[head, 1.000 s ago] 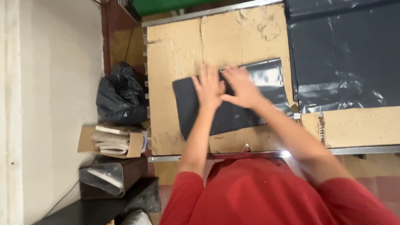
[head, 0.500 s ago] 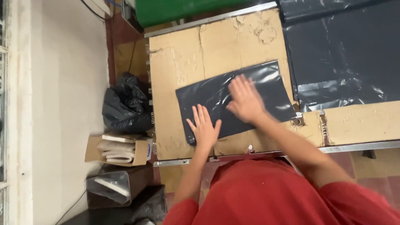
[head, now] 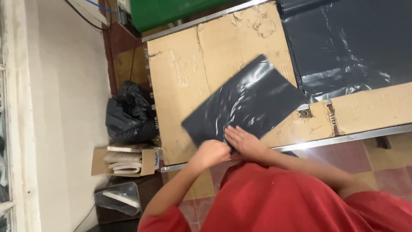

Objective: The person repeatedly folds black poly mailers on a cardboard-covered table and places them into an orange crate. The person handles the mailers one at a time, folding them in half and then again, then stacking them in the crate.

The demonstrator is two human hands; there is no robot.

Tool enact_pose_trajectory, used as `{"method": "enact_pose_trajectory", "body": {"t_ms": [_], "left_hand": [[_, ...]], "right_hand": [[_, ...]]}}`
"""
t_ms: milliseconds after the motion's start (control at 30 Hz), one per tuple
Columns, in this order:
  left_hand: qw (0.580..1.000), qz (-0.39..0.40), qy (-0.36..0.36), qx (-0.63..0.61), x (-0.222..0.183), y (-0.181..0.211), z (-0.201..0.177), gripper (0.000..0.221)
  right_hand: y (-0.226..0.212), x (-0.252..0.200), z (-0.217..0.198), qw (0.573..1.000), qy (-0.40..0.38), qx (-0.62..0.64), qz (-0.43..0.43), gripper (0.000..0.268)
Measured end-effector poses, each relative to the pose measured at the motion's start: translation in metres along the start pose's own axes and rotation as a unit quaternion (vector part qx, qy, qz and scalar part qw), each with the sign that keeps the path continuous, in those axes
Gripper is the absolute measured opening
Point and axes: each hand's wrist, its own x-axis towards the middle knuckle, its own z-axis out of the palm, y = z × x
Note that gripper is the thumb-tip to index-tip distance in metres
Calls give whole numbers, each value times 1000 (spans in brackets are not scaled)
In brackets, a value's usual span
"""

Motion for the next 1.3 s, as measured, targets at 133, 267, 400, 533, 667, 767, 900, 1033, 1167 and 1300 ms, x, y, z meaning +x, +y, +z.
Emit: {"method": "enact_pose_trajectory", "body": {"t_ms": [133, 267, 400, 533, 667, 767, 900, 1033, 1167, 1300], "left_hand": [[960, -67, -94, -257, 57, -15, -51, 27], [745, -182, -49, -639, 103, -123, 9, 58], [681, -317, -48, -659, 106, -102, -17, 94], [839, -284, 139, -444, 105, -114, 41, 21], [805, -459, 149, -345, 72, -88, -28, 49], [848, -479, 217, -73, 41, -117, -29, 29], [878, -388, 279, 40, 124, -47, -80, 30], [950, -207, 234, 7, 268, 56, -91, 22], [968, -29, 236, 83, 362, 138, -80, 60], [957, -62, 242, 149, 397, 142, -62, 50]], "right_hand": [[-2, -35, -3, 957, 55, 280, 51, 46], [58, -104, 63, 608, -60, 613, 500, 51], [63, -89, 37, 302, 179, 754, 556, 53], [100, -112, 36, 248, 157, 808, 511, 45], [144, -149, -50, 454, 207, 711, 495, 33], [210, -206, -89, 649, 301, 395, 576, 25], [354, -303, -75, 701, 319, 146, 621, 16], [429, -326, -107, 690, 198, 32, 695, 43], [455, -311, -137, 656, 92, 48, 747, 60], [476, -305, -137, 640, 26, 14, 767, 79]]}}
